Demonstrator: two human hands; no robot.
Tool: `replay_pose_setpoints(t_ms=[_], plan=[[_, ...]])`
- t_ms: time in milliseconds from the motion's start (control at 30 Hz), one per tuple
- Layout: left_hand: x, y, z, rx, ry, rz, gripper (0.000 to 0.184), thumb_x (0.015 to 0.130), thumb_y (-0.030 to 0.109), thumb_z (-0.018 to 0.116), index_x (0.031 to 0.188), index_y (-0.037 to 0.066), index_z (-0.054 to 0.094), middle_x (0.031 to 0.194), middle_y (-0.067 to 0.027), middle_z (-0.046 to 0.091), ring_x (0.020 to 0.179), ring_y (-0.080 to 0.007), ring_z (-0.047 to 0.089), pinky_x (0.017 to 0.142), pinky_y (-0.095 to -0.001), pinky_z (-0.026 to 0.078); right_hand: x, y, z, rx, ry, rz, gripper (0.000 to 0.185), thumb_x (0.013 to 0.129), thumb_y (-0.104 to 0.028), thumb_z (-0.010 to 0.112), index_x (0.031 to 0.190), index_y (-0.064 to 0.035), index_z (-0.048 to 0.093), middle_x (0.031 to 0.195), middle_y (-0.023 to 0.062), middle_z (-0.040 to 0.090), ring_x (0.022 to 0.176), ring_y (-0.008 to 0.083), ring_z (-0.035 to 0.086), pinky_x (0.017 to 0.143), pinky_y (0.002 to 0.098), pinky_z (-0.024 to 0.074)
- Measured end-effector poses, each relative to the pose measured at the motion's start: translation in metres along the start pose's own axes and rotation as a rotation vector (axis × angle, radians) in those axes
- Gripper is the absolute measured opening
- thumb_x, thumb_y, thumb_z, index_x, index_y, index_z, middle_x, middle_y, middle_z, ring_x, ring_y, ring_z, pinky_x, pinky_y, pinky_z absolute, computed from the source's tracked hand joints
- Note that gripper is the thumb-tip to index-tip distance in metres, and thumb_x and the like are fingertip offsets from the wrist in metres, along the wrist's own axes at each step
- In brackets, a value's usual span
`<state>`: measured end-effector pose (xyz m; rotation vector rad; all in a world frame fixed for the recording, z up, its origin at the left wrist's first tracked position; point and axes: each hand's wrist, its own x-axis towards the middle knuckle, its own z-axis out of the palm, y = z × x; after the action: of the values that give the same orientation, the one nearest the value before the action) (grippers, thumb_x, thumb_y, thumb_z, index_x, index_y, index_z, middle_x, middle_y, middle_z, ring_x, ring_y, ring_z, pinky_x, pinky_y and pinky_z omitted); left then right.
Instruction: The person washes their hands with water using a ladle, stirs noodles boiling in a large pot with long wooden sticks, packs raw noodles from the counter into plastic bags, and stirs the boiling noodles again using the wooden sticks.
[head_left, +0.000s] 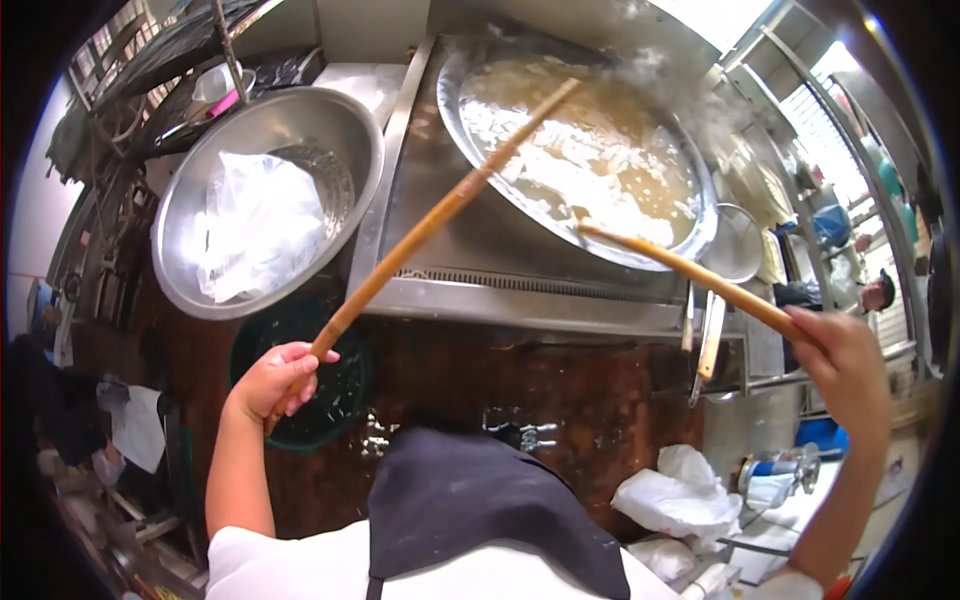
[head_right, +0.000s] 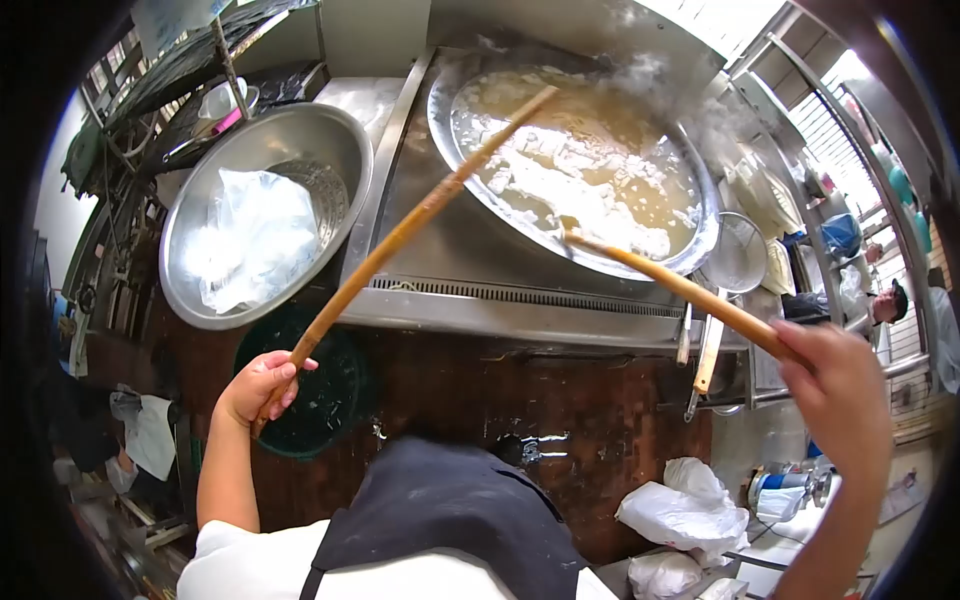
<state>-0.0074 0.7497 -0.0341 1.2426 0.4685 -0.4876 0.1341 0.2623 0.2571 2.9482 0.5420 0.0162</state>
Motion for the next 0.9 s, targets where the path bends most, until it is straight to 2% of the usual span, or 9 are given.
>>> replay_pose_setpoints(t_ms=[200,233,367,533,633,700,767,833,900], plan=[[0.023,0.006,-0.005,0.063,0.162,0.094,0.029,0.084,0.017,0.06,0.109,0.004,0.057,0.064,-0.0008,0.056,0.04,-0.0063,0.043,0.037,-0.0197,0.036,0.16,-0.071,0.176,-0.297,-0.219,0.077,0.035,0.088,-0.011,0.047,0.118,-0.0228,0.062,0.098,0.012,0.065,0.093,0.0298,0.065,0.08,0.0417,0.0524],[0.028,0.012,-0.005,0.01,0.158,0.068,0.03,0.084,0.018,0.06,0.11,0.003,0.057,0.064,-0.0006,0.056,0.038,-0.0062,0.042,0.037,-0.0195,0.036,0.183,-0.073,0.204,-0.305,-0.051,0.009,0.043,0.087,-0.008,0.049,0.126,-0.0228,0.056,0.102,0.0126,0.066,0.092,0.031,0.065,0.079,0.042,0.0532],[0.049,0.025,-0.017,0.009,0.185,0.114,0.034,0.09,0.028,0.059,0.113,0.003,0.056,0.063,-0.0011,0.056,0.039,-0.0061,0.043,0.037,-0.0185,0.035,0.273,-0.083,0.202,-0.225,-0.2,0.124,0.04,0.088,-0.013,0.048,0.127,-0.0222,0.056,0.104,0.0109,0.068,0.097,0.0271,0.066,0.08,0.0403,0.0528],[0.076,0.095,-0.01,0.197,0.23,0.298,0.031,0.079,0.012,0.06,0.107,0.002,0.053,0.071,-0.0056,0.06,0.044,-0.007,0.048,0.039,-0.0177,0.038,0.312,-0.085,0.232,-0.146,-0.139,0.161,0.036,0.096,-0.027,0.036,0.124,-0.02,0.058,0.11,0.0108,0.066,0.1,0.0278,0.065,0.081,0.0404,0.0525],[0.083,0.14,0.018,0.237,0.26,0.281,0.032,0.084,0.021,0.06,0.11,0.003,0.054,0.066,-0.0012,0.056,0.04,-0.005,0.042,0.038,-0.017,0.034,0.322,-0.055,0.245,-0.1,-0.118,0.17,0.038,0.096,-0.024,0.037,0.131,-0.0276,0.051,0.11,0.0109,0.066,0.101,0.0276,0.064,0.082,0.0412,0.052],[0.094,0.159,0.029,0.303,0.332,0.291,0.034,0.088,0.027,0.061,0.111,0.003,0.054,0.065,0.0005,0.054,0.04,-0.0048,0.041,0.037,-0.017,0.034,0.313,-0.039,0.241,-0.152,-0.148,0.121,0.061,0.093,-0.013,0.042,0.139,-0.0502,0.029,0.108,0.0106,0.065,0.099,0.0266,0.065,0.081,0.0411,0.0526],[0.111,0.182,0.03,0.395,0.275,0.322,0.029,0.089,0.028,0.061,0.106,0.004,0.056,0.066,0.0008,0.056,0.042,-0.0048,0.046,0.039,-0.0172,0.036,0.325,-0.025,0.267,-0.149,-0.151,0.198,0.066,0.092,-0.012,0.043,0.14,-0.0527,0.024,0.107,0.0115,0.066,0.095,0.0263,0.066,0.081,0.0409,0.0531],[0.126,0.213,0.044,0.523,0.313,0.408,0.023,0.086,0.023,0.061,0.101,0.006,0.057,0.067,-0.0002,0.059,0.044,-0.0052,0.048,0.038,-0.0183,0.037,0.323,-0.026,0.271,-0.043,-0.147,0.223,0.055,0.092,-0.013,0.044,0.14,-0.0385,0.037,0.108,0.0122,0.066,0.094,0.0263,0.067,0.081,0.0404,0.0531],[0.142,0.252,0.07,0.683,0.287,0.353,0.019,0.084,0.02,0.06,0.097,0.007,0.056,0.069,-0.0012,0.061,0.043,-0.0057,0.047,0.037,-0.0193,0.036,0.331,-0.016,0.286,0.021,-0.122,0.248,0.033,0.091,-0.017,0.047,0.12,-0.0061,0.06,0.108,0.012,0.066,0.096,0.0269,0.066,0.082,0.0405,0.0526]])
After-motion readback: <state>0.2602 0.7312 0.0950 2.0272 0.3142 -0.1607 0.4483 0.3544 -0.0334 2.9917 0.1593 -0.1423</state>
